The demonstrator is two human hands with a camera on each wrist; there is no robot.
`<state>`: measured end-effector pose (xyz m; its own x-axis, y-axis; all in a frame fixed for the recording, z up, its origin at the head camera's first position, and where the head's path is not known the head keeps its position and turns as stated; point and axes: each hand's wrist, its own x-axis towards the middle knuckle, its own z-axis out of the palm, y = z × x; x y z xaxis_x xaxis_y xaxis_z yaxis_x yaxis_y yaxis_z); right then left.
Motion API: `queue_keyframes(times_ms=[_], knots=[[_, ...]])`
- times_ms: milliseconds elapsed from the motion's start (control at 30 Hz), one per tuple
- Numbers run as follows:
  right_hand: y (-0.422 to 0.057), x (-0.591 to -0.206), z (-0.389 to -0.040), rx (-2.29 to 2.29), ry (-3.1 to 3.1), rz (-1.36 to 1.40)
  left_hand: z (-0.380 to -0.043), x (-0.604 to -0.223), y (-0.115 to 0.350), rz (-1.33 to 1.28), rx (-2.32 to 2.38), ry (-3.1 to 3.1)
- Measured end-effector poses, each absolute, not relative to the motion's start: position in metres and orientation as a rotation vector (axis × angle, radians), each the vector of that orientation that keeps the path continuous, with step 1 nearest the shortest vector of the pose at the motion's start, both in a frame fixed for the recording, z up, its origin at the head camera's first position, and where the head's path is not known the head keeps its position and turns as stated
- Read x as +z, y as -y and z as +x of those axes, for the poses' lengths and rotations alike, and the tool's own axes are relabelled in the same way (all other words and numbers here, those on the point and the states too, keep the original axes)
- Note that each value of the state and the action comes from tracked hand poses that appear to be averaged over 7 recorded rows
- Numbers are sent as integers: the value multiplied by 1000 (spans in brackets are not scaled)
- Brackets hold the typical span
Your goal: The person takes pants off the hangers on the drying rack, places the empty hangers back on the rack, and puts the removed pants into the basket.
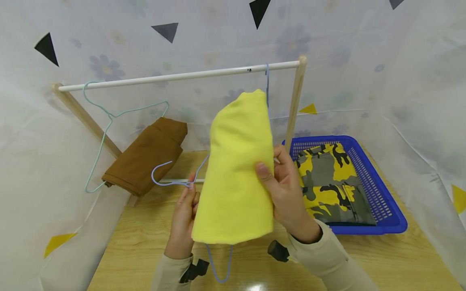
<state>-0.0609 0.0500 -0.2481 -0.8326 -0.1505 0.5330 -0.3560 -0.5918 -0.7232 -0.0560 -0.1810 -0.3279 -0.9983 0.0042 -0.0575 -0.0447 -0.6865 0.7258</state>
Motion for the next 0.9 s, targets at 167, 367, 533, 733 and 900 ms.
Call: queue_keyframes(times_ms=[167, 367, 533, 733, 900], knots=[[-54, -246, -59, 2561, 1322, 856, -68, -352, 192, 34, 2891, -1154], [-58, -244, -57, 2581, 1288, 837, -54, -319, 171, -104, 2892, -1157], [-61, -244, -57, 2591, 1249, 822, -52, -316, 170, -97, 2883, -1126], [-63, -243, -59, 2570, 1128, 851, -53, -317, 170, -85, 2856, -1201], [-68, -242, -59, 2524, 1076, 870, -53, -316, 169, -103, 2842, -1251]])
